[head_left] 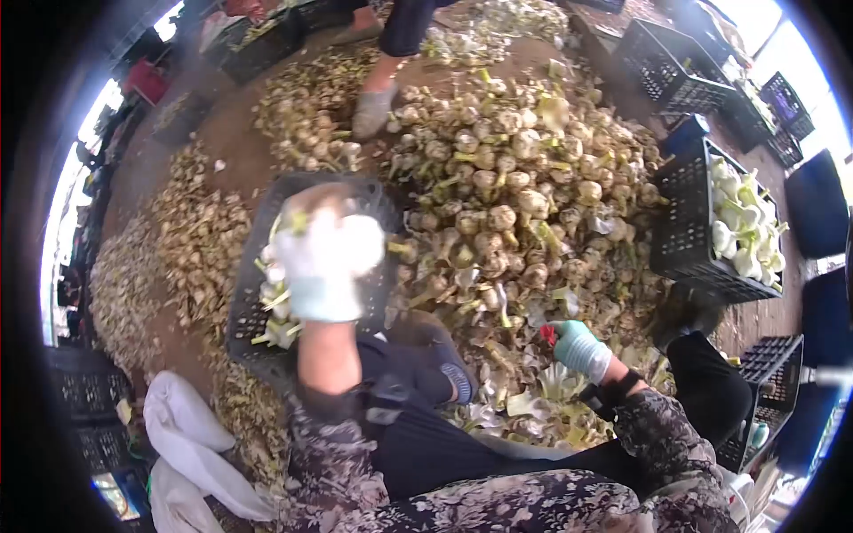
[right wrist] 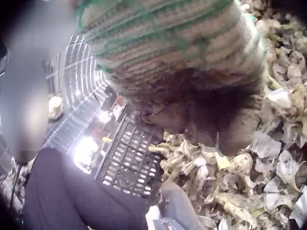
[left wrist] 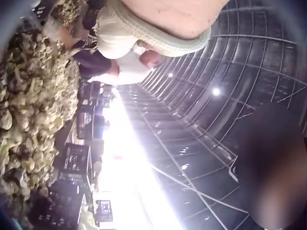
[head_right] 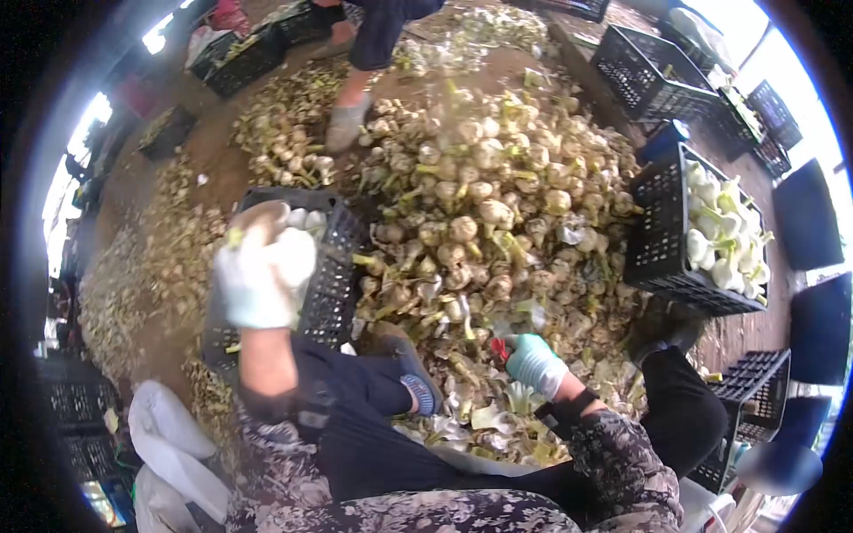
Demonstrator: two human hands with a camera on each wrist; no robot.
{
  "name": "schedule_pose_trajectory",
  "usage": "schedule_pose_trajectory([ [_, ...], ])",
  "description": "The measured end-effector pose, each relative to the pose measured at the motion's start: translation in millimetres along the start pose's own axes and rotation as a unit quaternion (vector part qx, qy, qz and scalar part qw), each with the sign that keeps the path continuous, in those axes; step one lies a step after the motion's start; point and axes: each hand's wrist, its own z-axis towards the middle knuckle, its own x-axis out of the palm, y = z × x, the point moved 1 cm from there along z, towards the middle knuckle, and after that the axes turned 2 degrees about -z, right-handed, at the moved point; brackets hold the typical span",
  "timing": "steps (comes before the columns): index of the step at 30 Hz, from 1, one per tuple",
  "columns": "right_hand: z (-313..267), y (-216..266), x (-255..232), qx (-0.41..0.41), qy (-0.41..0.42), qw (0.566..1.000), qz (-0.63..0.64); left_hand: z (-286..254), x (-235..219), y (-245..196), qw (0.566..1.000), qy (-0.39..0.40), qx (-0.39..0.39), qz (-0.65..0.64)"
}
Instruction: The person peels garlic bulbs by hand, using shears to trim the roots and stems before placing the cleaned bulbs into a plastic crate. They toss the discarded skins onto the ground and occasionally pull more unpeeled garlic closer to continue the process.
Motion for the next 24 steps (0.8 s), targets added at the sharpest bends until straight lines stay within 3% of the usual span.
schedule_pose_trajectory([
  [1, 4, -3, -4, 0.044, -0.018, 0.997, 0.052, 3, -1, -19, 0.999, -0.032, 0.015, 0.038],
  [2, 8, -8, -9, 0.052, -0.019, 0.997, 0.052, 8, -6, -22, 1.0, -0.024, -0.013, -0.01],
  [4, 20, -15, -19, -0.001, 0.034, 0.995, -0.093, 15, -10, -26, 0.985, -0.037, -0.11, -0.127],
  [5, 24, -10, -34, -0.013, -0.048, 0.998, -0.036, 17, -10, -22, 0.962, -0.021, -0.164, -0.218],
  [6, 31, -1, -47, -0.032, -0.128, 0.991, 0.021, 21, -12, -16, 0.963, -0.026, -0.161, -0.217],
  [7, 51, -22, -46, -0.083, -0.167, 0.967, 0.175, 24, -16, -8, 0.957, -0.002, -0.195, -0.217],
  [8, 75, -30, -48, -0.044, -0.226, 0.966, 0.12, 26, -17, -5, 0.949, 0.024, -0.228, -0.214],
  [9, 71, 16, -72, 0.037, -0.2, 0.949, 0.241, 21, -6, -1, 0.915, 0.049, -0.291, -0.275],
  [10, 106, 24, -80, -0.046, -0.268, 0.934, 0.231, 20, 9, 0, 0.875, 0.079, -0.347, -0.329],
  [11, 120, 31, -87, -0.057, -0.291, 0.938, 0.18, 19, 16, -3, 0.874, 0.032, -0.362, -0.323],
  [12, 133, 38, -94, -0.067, -0.314, 0.938, 0.129, 19, 18, -3, 0.892, 0.017, -0.341, -0.296],
  [14, 161, 50, -107, -0.013, -0.316, 0.949, 0.01, 31, 2, 12, 0.902, 0.031, -0.285, -0.324],
  [16, 194, 38, -108, 0.079, -0.273, 0.955, -0.079, 36, -6, 15, 0.904, 0.031, -0.265, -0.333],
  [18, 213, 23, -98, 0.113, -0.193, 0.973, -0.064, 38, -9, 12, 0.905, 0.032, -0.251, -0.343],
  [19, 214, 18, -95, 0.102, -0.19, 0.973, -0.079, 38, -8, 13, 0.913, 0.027, -0.249, -0.322],
  [20, 214, 5, -86, 0.012, -0.242, 0.96, -0.142, 37, -3, 16, 0.918, 0.028, -0.254, -0.302],
  [22, 216, -1, -84, 0.019, -0.219, 0.961, -0.17, 33, 15, 17, 0.928, -0.04, -0.284, -0.238],
  [23, 195, 20, -98, 0.037, -0.164, 0.975, -0.144, 32, 20, 22, 0.926, -0.024, -0.299, -0.228],
  [24, 196, 10, -86, 0.034, -0.248, 0.96, -0.123, 31, 24, 28, 0.924, -0.005, -0.314, -0.217],
])
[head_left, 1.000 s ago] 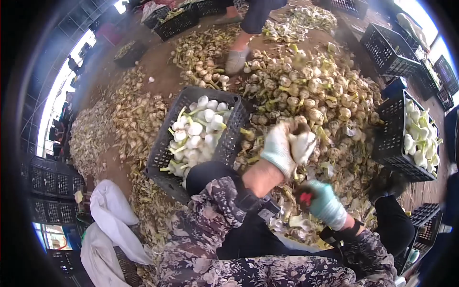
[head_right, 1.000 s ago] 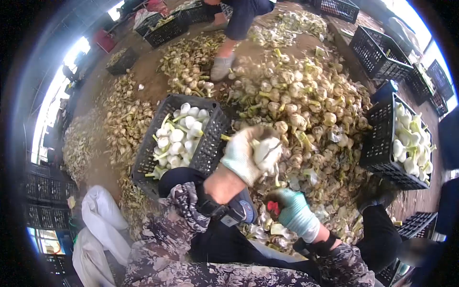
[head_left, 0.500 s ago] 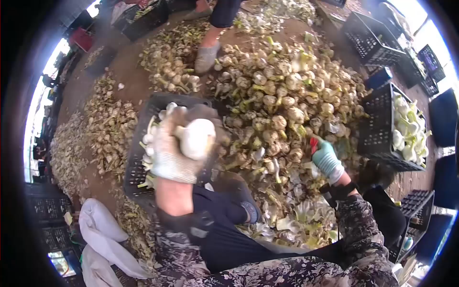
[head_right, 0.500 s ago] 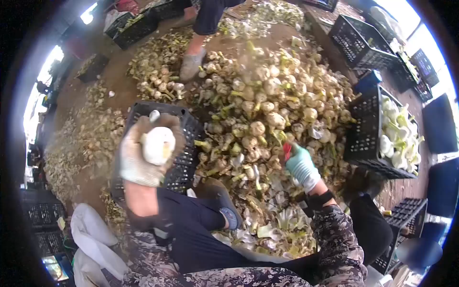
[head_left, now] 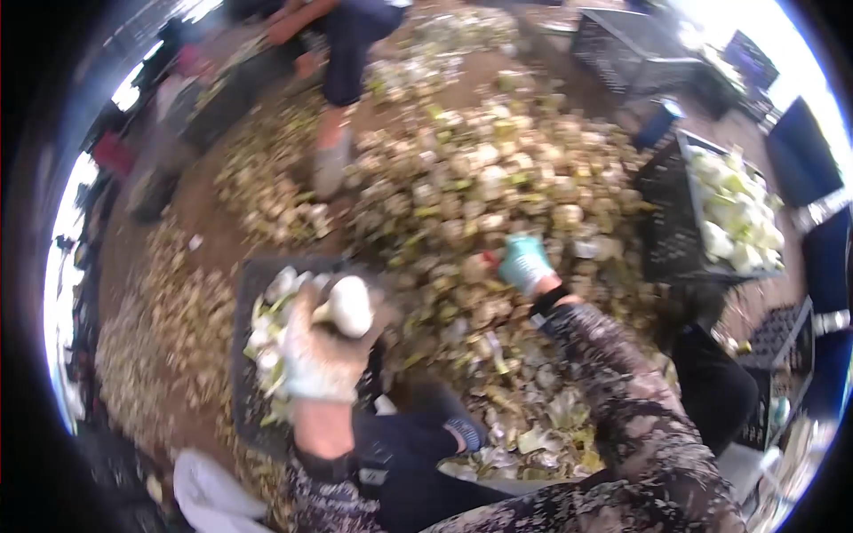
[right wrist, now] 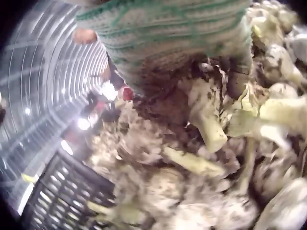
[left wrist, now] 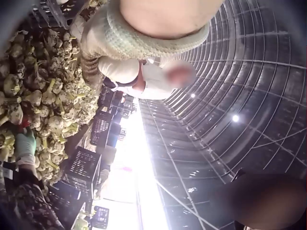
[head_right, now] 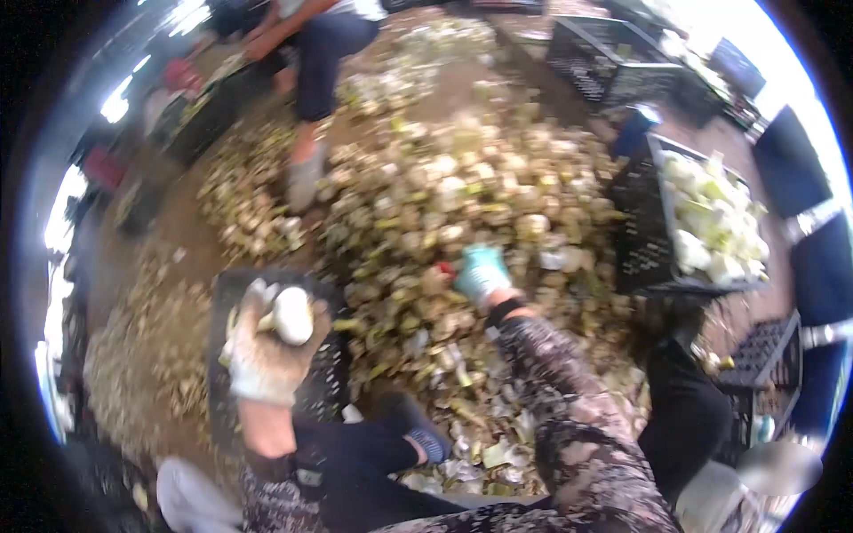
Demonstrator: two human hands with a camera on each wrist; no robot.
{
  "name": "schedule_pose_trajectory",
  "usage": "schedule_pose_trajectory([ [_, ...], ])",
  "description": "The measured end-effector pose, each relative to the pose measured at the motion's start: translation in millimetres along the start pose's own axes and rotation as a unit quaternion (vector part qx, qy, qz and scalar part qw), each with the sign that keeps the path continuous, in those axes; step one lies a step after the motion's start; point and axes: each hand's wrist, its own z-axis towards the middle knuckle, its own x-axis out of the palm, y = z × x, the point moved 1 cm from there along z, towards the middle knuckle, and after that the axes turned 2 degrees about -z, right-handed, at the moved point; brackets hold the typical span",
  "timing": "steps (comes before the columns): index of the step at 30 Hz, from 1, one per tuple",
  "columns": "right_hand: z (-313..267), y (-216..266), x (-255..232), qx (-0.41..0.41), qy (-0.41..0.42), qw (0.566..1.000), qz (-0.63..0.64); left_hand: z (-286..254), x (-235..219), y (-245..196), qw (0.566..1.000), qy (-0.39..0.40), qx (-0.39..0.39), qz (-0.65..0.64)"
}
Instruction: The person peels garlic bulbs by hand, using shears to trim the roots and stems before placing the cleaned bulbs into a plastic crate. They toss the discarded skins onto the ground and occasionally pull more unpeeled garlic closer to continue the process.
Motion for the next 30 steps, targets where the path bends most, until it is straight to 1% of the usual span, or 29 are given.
schedule_pose_trajectory([
  [1, -7, -9, 15, 0.055, -0.043, 0.959, 0.274, 1, 3, 7, 1.0, 0.011, -0.016, 0.008],
  [2, -10, -25, 45, 0.122, -0.079, 0.916, 0.375, 1, 5, 13, 0.999, 0.019, -0.027, 0.015],
  [3, -44, -17, 33, 0.108, -0.017, 0.747, 0.655, 0, 8, 18, 0.998, 0.038, -0.041, 0.035],
  [4, -80, -7, 18, 0.142, 0.038, 0.5, 0.854, 3, 7, 26, 0.995, 0.067, -0.064, 0.022],
  [5, -102, -5, 18, 0.137, 0.061, 0.411, 0.899, 1, 9, 33, 0.994, 0.069, -0.079, 0.03],
  [6, -115, -6, 26, 0.121, 0.107, 0.316, 0.935, -1, 12, 41, 0.992, 0.07, -0.093, 0.039],
  [7, -129, -8, 33, 0.115, 0.155, 0.22, 0.956, 0, 10, 51, 0.99, 0.047, -0.112, 0.076],
  [8, -139, -7, 32, 0.05, 0.194, 0.188, 0.962, 3, 13, 62, 0.985, 0.023, -0.127, 0.114],
  [9, -144, -6, 46, 0.093, 0.156, 0.243, 0.953, 1, 24, 74, 0.977, -0.04, -0.173, 0.12],
  [10, -146, -6, 59, 0.135, 0.116, 0.294, 0.939, 1, 29, 87, 0.965, -0.041, -0.226, 0.129],
  [12, -157, -11, 51, 0.14, 0.149, 0.288, 0.935, 3, 43, 112, 0.948, -0.006, -0.293, 0.124],
  [13, -159, -12, 53, 0.166, 0.166, 0.228, 0.945, 10, 53, 127, 0.946, 0.023, -0.274, 0.174],
  [14, -163, -16, 41, 0.173, 0.169, 0.213, 0.947, 4, 80, 145, 0.946, 0.042, -0.263, 0.183],
  [16, -162, -27, 60, 0.158, 0.179, 0.119, 0.964, 5, 127, 177, 0.929, 0.111, -0.298, 0.188],
  [17, -162, -38, 63, 0.106, 0.214, 0.131, 0.962, 7, 149, 197, 0.931, 0.126, -0.301, 0.163],
  [18, -153, -43, 104, 0.105, 0.221, 0.144, 0.959, 0, 178, 214, 0.919, 0.17, -0.266, 0.237],
  [20, -161, -53, 89, 0.116, 0.187, 0.138, 0.966, -6, 226, 255, 0.91, 0.209, -0.268, 0.236],
  [21, -169, -57, 69, 0.066, 0.177, 0.112, 0.976, -10, 245, 275, 0.905, 0.227, -0.253, 0.257],
  [22, -166, -62, 83, 0.085, 0.174, 0.135, 0.972, -9, 262, 291, 0.899, 0.245, -0.236, 0.277],
  [23, -167, -67, 85, 0.09, 0.172, 0.152, 0.969, 4, 273, 311, 0.884, 0.302, -0.263, 0.242],
  [24, -170, -75, 85, 0.096, 0.17, 0.168, 0.966, 4, 293, 327, 0.879, 0.324, -0.26, 0.235],
  [25, -179, -85, 56, 0.025, 0.181, 0.141, 0.973, 9, 311, 343, 0.882, 0.331, -0.256, 0.217],
  [26, -180, -88, 49, 0.15, 0.174, 0.181, 0.956, 15, 328, 358, 0.884, 0.339, -0.252, 0.199],
  [27, -173, -86, 65, 0.153, 0.152, 0.168, 0.962, 10, 346, 369, 0.882, 0.36, -0.22, 0.21],
  [28, -170, -83, 61, 0.157, 0.129, 0.152, 0.967, 5, 362, 379, 0.878, 0.379, -0.189, 0.221],
  [29, -172, -91, 58, 0.113, 0.171, 0.164, 0.965, 8, 373, 391, 0.871, 0.397, -0.174, 0.233],
  [30, -170, -92, 54, 0.11, 0.172, 0.156, 0.966, 14, 382, 401, 0.866, 0.403, -0.173, 0.241],
])
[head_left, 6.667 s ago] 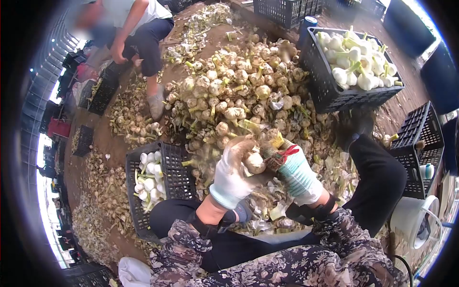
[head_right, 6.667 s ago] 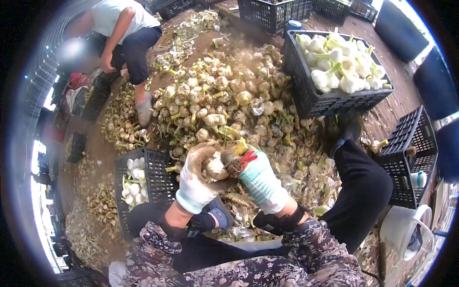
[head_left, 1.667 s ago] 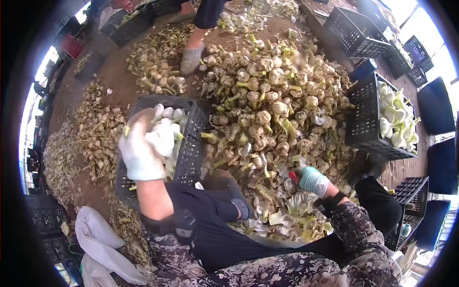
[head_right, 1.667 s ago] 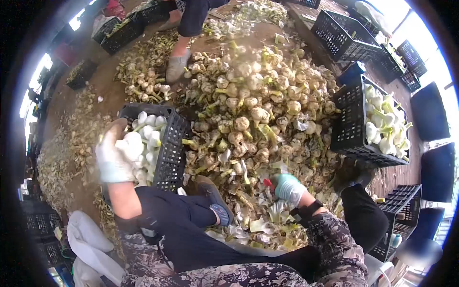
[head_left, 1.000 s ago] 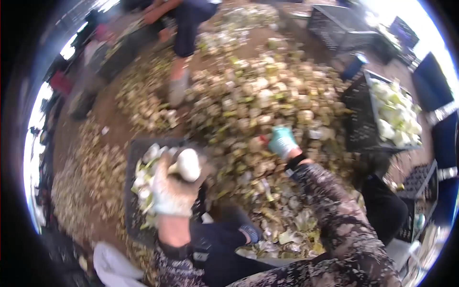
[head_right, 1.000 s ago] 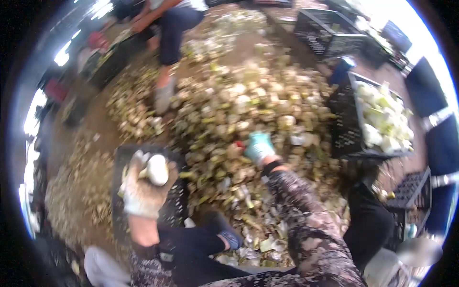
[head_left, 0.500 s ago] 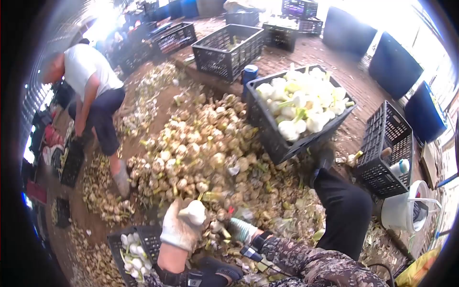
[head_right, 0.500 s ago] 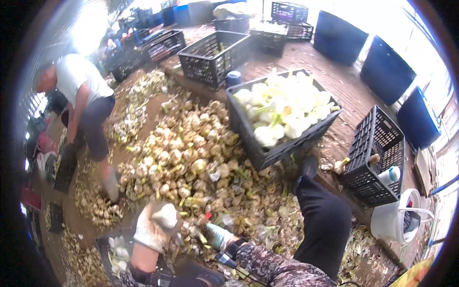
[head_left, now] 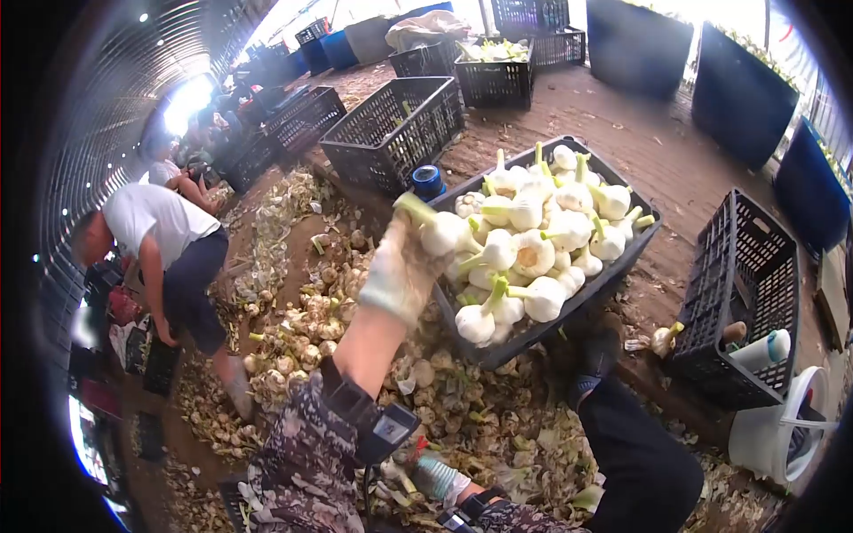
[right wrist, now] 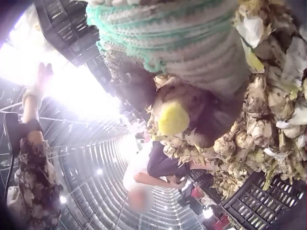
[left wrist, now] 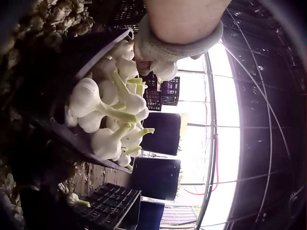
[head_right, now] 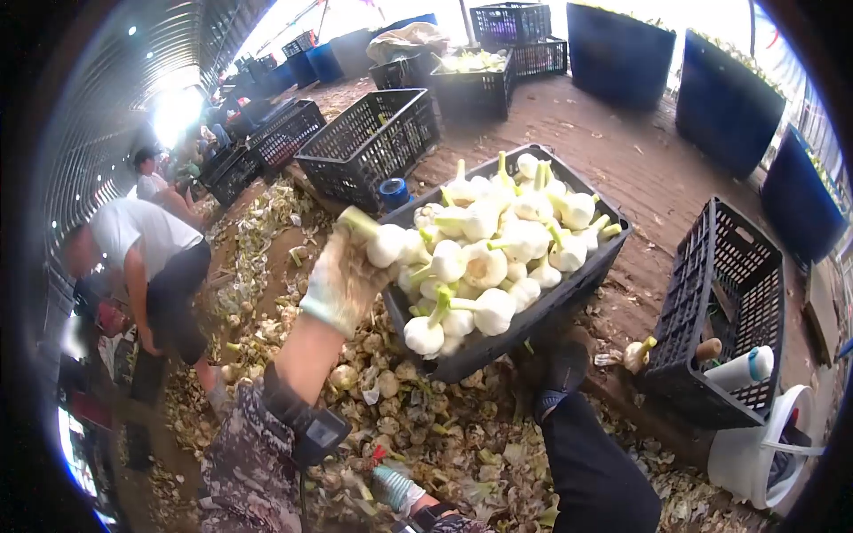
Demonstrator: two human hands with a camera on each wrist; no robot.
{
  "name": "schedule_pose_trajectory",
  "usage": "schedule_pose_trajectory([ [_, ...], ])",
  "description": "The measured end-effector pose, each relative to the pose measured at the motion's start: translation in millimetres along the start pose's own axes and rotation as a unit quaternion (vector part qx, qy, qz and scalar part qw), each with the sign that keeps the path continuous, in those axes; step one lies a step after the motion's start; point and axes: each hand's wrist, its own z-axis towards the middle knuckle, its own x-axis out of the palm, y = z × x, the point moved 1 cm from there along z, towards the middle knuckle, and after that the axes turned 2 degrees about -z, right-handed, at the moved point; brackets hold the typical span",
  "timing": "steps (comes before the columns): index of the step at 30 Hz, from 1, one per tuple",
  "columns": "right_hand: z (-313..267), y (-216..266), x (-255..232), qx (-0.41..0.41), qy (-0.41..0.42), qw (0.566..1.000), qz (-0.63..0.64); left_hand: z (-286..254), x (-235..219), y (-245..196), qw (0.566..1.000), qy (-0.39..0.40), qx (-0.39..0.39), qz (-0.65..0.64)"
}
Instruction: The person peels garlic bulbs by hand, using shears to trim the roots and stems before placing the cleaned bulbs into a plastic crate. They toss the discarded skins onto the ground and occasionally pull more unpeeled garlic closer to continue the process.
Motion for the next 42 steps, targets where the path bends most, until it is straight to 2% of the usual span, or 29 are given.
schedule_pose_trajectory([
  [2, 6, 3, 5, -0.007, -0.053, 0.999, -0.001, 16, 3, 8, 0.998, -0.003, -0.041, -0.036],
  [4, 15, 9, 1, -0.029, -0.042, 0.999, 0.001, 25, -7, 14, 0.997, 0.043, -0.044, 0.035],
  [6, 26, 10, -7, -0.055, -0.027, 0.998, -0.013, 8, -1, 10, 0.993, -0.003, -0.047, 0.112],
  [8, 32, 6, -13, -0.075, -0.015, 0.997, -0.03, -23, -10, -2, 0.99, -0.03, -0.021, 0.137],
  [9, 31, 5, -14, -0.083, -0.009, 0.996, -0.041, -39, -26, -8, 0.981, -0.083, 0.006, 0.174],
  [12, 2, 37, 44, -0.18, -0.06, 0.981, 0.033, -119, -62, -33, 0.93, -0.155, 0.069, 0.326],
  [13, 13, 37, 37, -0.301, -0.024, 0.951, -0.064, -146, -83, -36, 0.931, -0.189, 0.061, 0.306],
  [14, 2, 36, 58, -0.298, -0.024, 0.952, -0.067, -170, -118, -29, 0.92, -0.229, 0.093, 0.304],
  [15, -10, 35, 79, -0.298, -0.045, 0.944, -0.132, -201, -150, -27, 0.91, -0.241, -0.01, 0.338],
  [16, -27, 33, 110, -0.352, -0.027, 0.894, -0.276, -231, -150, -14, 0.924, -0.293, -0.051, 0.242],
  [18, -62, 29, 171, -0.478, -0.039, 0.711, -0.514, -276, -164, -8, 0.945, -0.234, -0.202, 0.104],
  [20, -53, 3, 160, -0.494, -0.07, 0.487, -0.717, -291, -145, -1, 0.961, -0.221, -0.109, 0.124],
  [21, -59, -3, 171, -0.475, -0.033, 0.479, -0.737, -301, -135, -7, 0.967, -0.177, -0.117, 0.143],
  [22, -58, -8, 172, -0.464, -0.013, 0.455, -0.76, -309, -161, -3, 0.969, -0.16, -0.137, 0.132],
  [24, -54, -16, 189, -0.396, 0.049, 0.505, -0.765, -323, -166, -7, 0.968, -0.108, -0.12, 0.192],
  [25, -62, -19, 200, -0.33, 0.037, 0.495, -0.803, -328, -162, -14, 0.961, -0.128, -0.146, 0.195],
  [26, -64, -22, 211, -0.317, 0.069, 0.59, -0.739, -326, -177, -7, 0.967, -0.149, -0.129, 0.16],
  [27, -61, -26, 204, -0.373, 0.044, 0.568, -0.732, -327, -182, -10, 0.929, -0.103, -0.012, 0.356],
  [28, -56, -31, 191, -0.434, 0.034, 0.639, -0.634, -325, -188, -12, 0.956, -0.099, 0.003, 0.275],
  [29, -50, -27, 184, -0.52, 0.035, 0.66, -0.541, -324, -195, -14, 0.977, -0.092, 0.017, 0.192],
  [30, -50, -15, 189, -0.448, -0.109, 0.739, -0.492, -322, -202, -14, 0.975, -0.118, -0.048, -0.183],
  [31, -49, -12, 194, -0.402, -0.121, 0.836, -0.353, -325, -207, -19, 0.977, -0.065, -0.026, -0.201],
  [32, -46, -13, 184, -0.321, -0.097, 0.868, -0.366, -328, -210, -24, 0.977, -0.008, -0.002, -0.215],
  [34, -37, -20, 174, -0.17, -0.021, 0.93, -0.324, -333, -206, -26, 0.981, -0.062, 0.004, -0.182],
  [35, -35, -34, 178, -0.177, -0.042, 0.921, -0.345, -335, -205, -28, 0.993, -0.047, -0.003, -0.109],
  [36, -37, -47, 182, -0.185, -0.065, 0.91, -0.366, -342, -202, -27, 0.993, 0.002, 0.001, -0.12],
  [37, -36, -52, 190, -0.25, -0.046, 0.912, -0.323, -347, -196, -28, 0.995, -0.038, 0.006, -0.088],
  [38, -38, -53, 199, -0.247, -0.047, 0.911, -0.327, -352, -190, -32, 0.996, -0.075, 0.009, -0.054],
  [42, -36, -59, 211, -0.218, -0.113, 0.9, -0.36, -363, -204, -41, 0.997, -0.073, -0.002, 0.015],
])
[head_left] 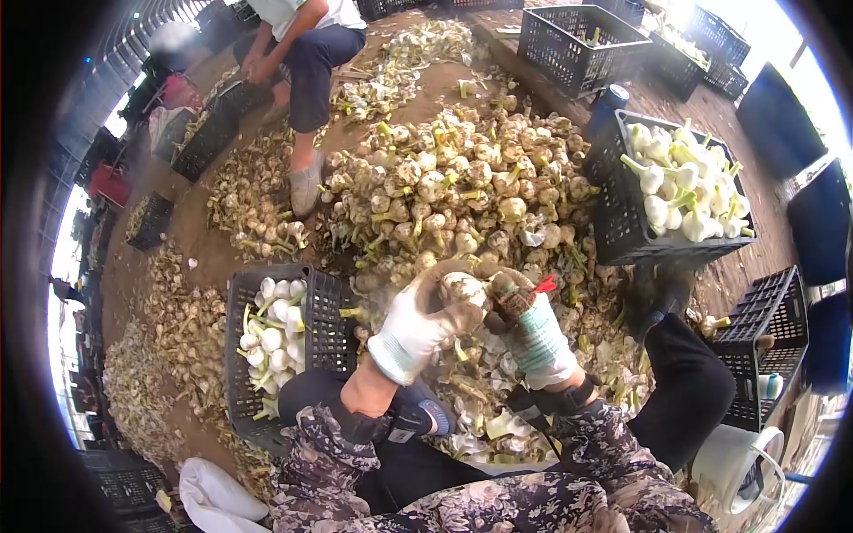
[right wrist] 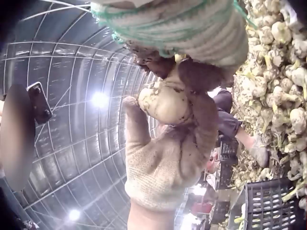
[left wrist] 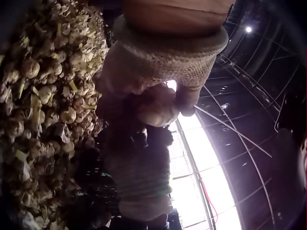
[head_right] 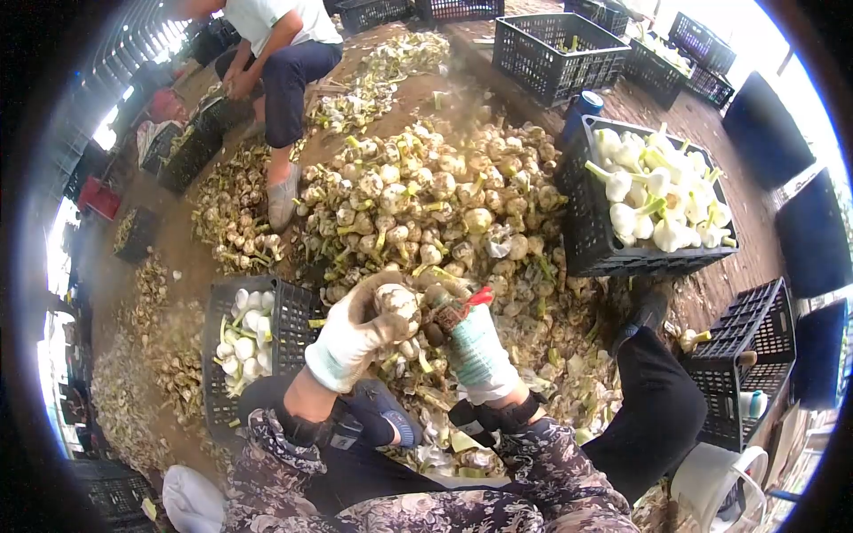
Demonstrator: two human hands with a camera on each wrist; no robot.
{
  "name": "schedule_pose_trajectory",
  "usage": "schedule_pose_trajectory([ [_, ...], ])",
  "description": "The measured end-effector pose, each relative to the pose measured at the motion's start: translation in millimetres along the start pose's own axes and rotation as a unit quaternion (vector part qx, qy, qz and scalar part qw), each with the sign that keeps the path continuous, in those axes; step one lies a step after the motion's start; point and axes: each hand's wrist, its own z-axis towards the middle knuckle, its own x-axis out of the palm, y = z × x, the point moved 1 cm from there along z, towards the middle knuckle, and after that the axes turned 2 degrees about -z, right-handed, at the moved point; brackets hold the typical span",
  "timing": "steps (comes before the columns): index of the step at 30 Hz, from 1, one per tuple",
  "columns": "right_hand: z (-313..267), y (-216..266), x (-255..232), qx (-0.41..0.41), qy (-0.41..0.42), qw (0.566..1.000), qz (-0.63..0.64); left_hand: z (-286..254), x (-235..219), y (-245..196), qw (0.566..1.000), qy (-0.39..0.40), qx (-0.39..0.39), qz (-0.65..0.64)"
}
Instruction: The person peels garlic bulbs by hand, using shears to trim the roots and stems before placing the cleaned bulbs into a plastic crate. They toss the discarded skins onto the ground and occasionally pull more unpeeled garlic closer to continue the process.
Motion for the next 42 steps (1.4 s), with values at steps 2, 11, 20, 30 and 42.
schedule_pose_trajectory([
  [2, 4, -8, -6, 0.05, 0.022, 0.997, 0.06, -6, 3, -6, 0.918, -0.084, 0.17, 0.347],
  [11, -1, 2, 9, -0.013, 0.006, 0.998, -0.065, -11, 5, -4, 0.822, -0.06, 0.308, 0.476],
  [20, -11, 37, 10, -0.003, 0.015, 0.973, -0.231, -11, 7, 12, 0.891, 0.002, 0.26, 0.372],
  [30, -4, 11, -12, -0.116, 0.008, 0.969, -0.216, -10, 19, 11, 0.948, -0.006, 0.217, 0.231],
  [42, -9, 16, -14, -0.13, 0.056, 0.949, -0.283, 5, 10, 31, 0.938, -0.029, 0.212, 0.274],
])
